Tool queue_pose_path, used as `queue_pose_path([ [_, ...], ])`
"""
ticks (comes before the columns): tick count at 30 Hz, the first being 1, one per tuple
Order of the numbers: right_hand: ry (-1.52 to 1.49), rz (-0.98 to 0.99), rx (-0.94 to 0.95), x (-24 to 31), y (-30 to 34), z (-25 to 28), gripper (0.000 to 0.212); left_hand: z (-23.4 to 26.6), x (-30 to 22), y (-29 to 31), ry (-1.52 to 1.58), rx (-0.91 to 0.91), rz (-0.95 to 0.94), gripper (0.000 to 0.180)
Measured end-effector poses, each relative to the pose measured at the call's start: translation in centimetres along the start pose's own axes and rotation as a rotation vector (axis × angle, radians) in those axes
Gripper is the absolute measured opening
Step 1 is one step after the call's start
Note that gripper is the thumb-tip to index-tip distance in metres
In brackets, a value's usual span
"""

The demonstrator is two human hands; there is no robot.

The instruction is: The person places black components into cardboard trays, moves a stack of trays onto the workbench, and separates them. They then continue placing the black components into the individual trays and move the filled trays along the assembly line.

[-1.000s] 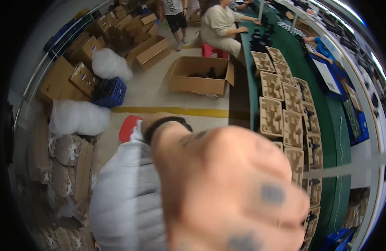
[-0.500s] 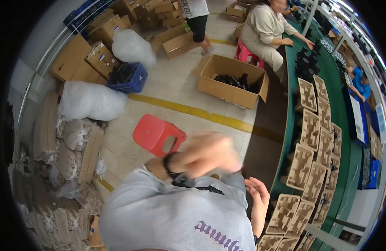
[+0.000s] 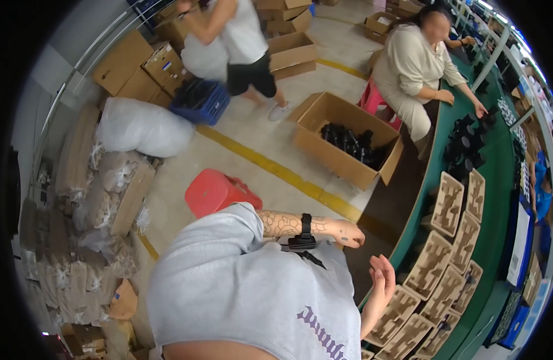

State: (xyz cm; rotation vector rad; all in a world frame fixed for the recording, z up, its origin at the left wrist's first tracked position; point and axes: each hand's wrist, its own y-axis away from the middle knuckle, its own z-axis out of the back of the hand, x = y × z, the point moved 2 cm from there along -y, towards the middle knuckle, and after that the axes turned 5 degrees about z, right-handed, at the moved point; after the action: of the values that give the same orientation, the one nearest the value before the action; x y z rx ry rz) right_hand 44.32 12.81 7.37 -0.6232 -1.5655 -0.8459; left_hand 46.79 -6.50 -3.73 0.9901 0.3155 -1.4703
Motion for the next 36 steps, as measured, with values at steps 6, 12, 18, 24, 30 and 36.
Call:
queue_pose_path([
  [6, 0.032, 0.041, 0.068, 0.8, -7.1, 0.9, 0.032, 3.9, 3.7, -4.8, 0.211, -0.114, -0.037, 0.036],
  [12, 0.068, -0.003, -0.053, 2.8, -10.7, 1.3, 0.032, 14.5, 6.9, -16.8, 0.128, -0.496, -0.15, 0.029],
  [18, 0.02, -0.016, -0.342, 3.6, -14.7, 2.2, 0.031, 31.8, -0.1, -34.2, -0.162, -0.835, -0.26, 0.045],
  [24, -0.008, -0.012, -0.527, 5.1, -22.1, 3.6, 0.031, 35.3, 2.5, -43.4, -0.607, -0.351, -0.22, 0.059],
  [30, -0.006, -0.047, -0.516, 5.1, -28.7, 3.6, 0.032, 39.0, 11.7, -39.9, -0.309, -0.285, -0.141, 0.049],
  [36, -0.106, 0.042, -0.332, 3.8, -35.3, 2.0, 0.064, 34.8, 8.1, -29.1, 1.376, -0.136, -0.004, 0.053],
])
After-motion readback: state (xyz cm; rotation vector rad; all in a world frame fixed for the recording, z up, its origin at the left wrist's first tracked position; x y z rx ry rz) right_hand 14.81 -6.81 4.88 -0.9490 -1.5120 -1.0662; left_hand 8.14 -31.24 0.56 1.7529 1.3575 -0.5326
